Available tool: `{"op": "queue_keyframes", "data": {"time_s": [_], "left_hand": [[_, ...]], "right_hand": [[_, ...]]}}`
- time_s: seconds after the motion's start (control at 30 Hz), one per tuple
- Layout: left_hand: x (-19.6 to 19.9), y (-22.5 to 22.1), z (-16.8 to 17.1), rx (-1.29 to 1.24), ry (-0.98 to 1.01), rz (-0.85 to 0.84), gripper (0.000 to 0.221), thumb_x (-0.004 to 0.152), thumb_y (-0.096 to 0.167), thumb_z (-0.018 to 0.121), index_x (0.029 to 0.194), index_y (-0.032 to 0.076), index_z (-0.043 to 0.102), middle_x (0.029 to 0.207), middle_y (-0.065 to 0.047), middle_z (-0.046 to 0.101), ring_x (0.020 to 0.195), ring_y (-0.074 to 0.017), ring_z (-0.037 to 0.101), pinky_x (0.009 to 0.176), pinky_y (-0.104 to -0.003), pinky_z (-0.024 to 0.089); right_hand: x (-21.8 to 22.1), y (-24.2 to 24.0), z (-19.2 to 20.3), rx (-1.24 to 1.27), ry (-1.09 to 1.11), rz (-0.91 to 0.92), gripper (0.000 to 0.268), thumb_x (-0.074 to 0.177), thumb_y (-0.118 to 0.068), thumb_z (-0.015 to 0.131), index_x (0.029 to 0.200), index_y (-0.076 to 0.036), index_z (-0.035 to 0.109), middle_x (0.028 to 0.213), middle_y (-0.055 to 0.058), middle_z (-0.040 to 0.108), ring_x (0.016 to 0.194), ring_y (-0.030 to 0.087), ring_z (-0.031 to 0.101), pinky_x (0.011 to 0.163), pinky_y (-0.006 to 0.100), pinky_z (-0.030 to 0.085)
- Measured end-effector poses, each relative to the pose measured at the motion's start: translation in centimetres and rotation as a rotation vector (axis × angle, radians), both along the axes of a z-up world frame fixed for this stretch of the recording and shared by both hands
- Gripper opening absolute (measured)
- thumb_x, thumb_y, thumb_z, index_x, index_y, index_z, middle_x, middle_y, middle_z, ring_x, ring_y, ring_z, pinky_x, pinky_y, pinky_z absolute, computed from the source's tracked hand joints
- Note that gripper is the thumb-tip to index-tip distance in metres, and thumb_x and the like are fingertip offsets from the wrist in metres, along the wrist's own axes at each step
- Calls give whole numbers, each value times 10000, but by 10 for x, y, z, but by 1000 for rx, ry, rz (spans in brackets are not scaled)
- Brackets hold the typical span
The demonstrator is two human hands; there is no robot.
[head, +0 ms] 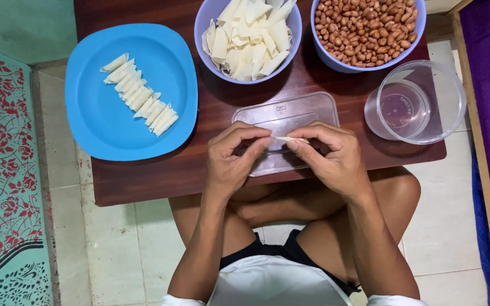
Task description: Manually wrapping small pieces of filling into thin wrappers to create uniform food rolls.
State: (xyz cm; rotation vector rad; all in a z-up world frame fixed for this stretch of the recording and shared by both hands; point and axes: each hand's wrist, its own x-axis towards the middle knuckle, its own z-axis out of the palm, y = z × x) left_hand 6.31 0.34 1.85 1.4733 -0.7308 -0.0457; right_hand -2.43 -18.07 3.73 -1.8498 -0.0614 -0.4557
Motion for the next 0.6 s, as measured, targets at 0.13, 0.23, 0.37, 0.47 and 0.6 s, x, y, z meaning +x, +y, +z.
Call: {"op": "queue_keyframes", "data": {"time_s": [0.13, 0.23, 0.37, 0.47, 0.6], "left_hand": [[-2, -4, 3, -3, 8, -57, 156, 884, 85, 812, 1038, 63, 791, 892, -104, 759, 799, -213, 729, 761, -358, 574], [0, -1, -2, -12, 17, -38, 76, 908, 60, 781, 981, 57, 802, 849, -105, 762, 769, -219, 731, 740, -354, 574], [0, 1, -2, -17, 43, 29, 115, 915, 64, 786, 1027, 39, 779, 840, -111, 747, 753, -176, 703, 704, -327, 573], [-2, -2, -2, -25, 53, 8, 220, 872, 81, 830, 1078, 36, 765, 862, -107, 739, 770, -174, 700, 695, -307, 586], [-3, -4, 1, -12, 22, -86, 287, 848, 88, 849, 1121, 53, 769, 907, -107, 732, 795, -191, 698, 718, -335, 594]], "right_hand": [[0, 3, 2, -27, 12, 7, 64, 927, -20, 756, 982, 4, 776, 745, 122, 694, 657, 185, 630, 611, 341, 518], [-1, 2, 3, -11, 13, -5, 56, 935, -19, 751, 979, 5, 775, 745, 122, 693, 651, 174, 615, 608, 333, 511], [-2, -1, -3, 27, 22, -13, 64, 952, -41, 734, 986, 1, 768, 737, 116, 689, 658, 180, 656, 624, 320, 525], [-2, -3, -5, 35, 26, 1, 75, 968, -55, 716, 980, 4, 761, 735, 115, 680, 658, 181, 654, 628, 321, 527], [-2, -3, -3, 35, 37, 58, 84, 968, -49, 703, 971, 15, 757, 735, 121, 662, 671, 165, 601, 626, 330, 512]]}}
